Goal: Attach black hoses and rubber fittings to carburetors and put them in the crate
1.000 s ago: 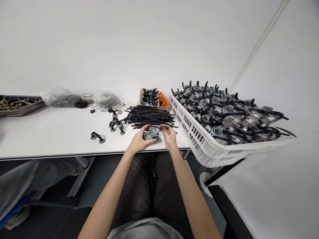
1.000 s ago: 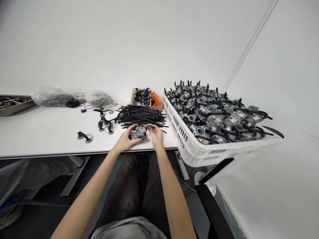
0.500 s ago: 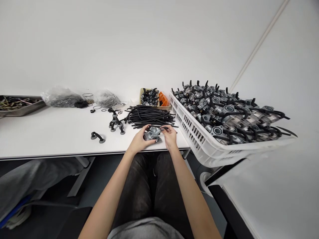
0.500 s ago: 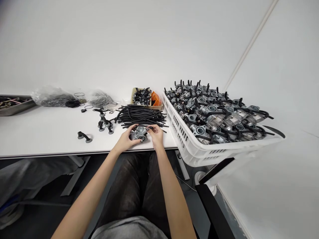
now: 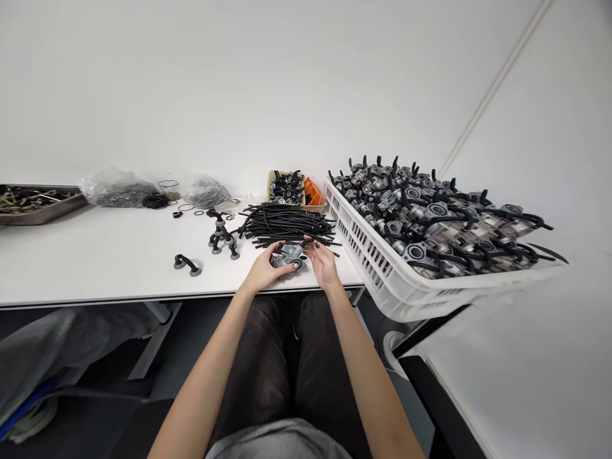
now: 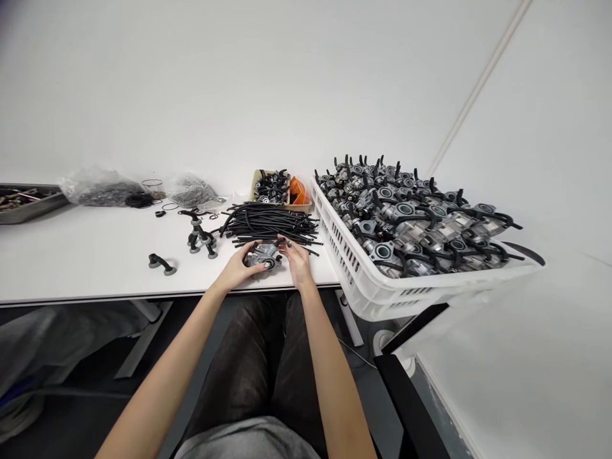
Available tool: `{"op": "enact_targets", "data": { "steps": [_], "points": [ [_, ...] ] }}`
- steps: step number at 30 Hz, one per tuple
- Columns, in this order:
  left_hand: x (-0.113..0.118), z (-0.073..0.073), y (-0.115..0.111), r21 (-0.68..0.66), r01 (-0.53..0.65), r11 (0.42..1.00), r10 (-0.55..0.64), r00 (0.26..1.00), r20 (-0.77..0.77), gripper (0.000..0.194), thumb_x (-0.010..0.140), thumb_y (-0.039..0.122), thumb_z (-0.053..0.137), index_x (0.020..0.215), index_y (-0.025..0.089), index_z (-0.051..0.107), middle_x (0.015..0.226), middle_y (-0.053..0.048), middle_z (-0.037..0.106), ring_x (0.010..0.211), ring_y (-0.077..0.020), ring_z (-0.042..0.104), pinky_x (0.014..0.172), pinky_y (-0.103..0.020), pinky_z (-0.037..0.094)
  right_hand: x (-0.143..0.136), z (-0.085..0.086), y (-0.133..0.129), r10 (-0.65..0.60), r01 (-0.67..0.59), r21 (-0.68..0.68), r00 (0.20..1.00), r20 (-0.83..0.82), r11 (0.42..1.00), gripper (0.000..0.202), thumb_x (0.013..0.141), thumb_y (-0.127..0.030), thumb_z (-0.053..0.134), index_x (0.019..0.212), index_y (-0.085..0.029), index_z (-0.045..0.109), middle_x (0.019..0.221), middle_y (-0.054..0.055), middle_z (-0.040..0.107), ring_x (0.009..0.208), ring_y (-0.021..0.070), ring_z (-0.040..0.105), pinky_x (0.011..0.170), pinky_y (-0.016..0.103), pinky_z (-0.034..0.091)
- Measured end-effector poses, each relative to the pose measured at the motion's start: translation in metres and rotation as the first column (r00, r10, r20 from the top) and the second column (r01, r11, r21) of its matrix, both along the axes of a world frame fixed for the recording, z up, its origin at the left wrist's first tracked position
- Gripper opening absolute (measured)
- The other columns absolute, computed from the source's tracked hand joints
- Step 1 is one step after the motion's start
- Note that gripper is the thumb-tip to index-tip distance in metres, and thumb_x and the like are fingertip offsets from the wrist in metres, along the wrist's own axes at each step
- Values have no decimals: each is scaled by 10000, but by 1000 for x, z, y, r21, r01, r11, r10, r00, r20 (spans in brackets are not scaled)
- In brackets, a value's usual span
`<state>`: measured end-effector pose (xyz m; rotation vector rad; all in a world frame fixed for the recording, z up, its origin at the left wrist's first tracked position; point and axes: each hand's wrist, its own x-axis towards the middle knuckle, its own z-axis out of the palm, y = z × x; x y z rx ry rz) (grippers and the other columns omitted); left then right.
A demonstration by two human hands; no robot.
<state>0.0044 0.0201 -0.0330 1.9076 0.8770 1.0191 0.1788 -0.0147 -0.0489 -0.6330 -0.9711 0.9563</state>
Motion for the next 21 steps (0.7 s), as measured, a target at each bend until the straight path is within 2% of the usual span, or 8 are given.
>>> {"op": "enact_targets", "data": {
  "steps": [4,8,12,19,21],
  "points": [
    [-1,-2,2,-83,-15,996,19,999,46,692,563,485,817,1133,140,633,1087,-123,714,1021,-313,644,945,-436,463,-1,0,0,56,-55,-15,998,43,998,389,749,-440,700,1069,-221,736,1162,82,720,1085,267,639,953,400,473],
    [-4,-3,3,-154,-36,987,57,989,136,682,519,452,848,1087,136,644,1062,-124,718,1032,-323,634,952,-449,454,-1,1,-1,84,-83,-13,994,74,996,487,714,-446,732,1156,-243,704,1200,68,706,1118,264,630,985,397,460],
    [-8,-5,7,-223,-5,975,65,963,263,574,577,448,830,1036,150,657,1057,-123,715,995,-310,648,928,-436,471,1,1,-2,81,-80,-13,993,86,997,574,734,-472,702,1260,-252,639,1237,72,684,1103,244,639,1008,385,449],
    [-13,-15,14,-333,79,940,103,863,495,413,701,403,758,996,152,616,961,-78,703,867,-214,666,857,-425,512,2,0,-2,56,-54,-18,994,92,998,529,758,-497,668,1208,-218,665,1225,102,687,1103,256,644,1026,400,442],
    [-12,-15,13,-359,96,928,119,838,532,418,677,372,780,988,152,608,942,-63,700,854,-206,666,854,-420,512,2,0,-2,46,-44,-16,995,94,999,507,765,-496,659,1189,-218,673,1218,103,691,1096,259,649,1023,409,446]
  ]
}}
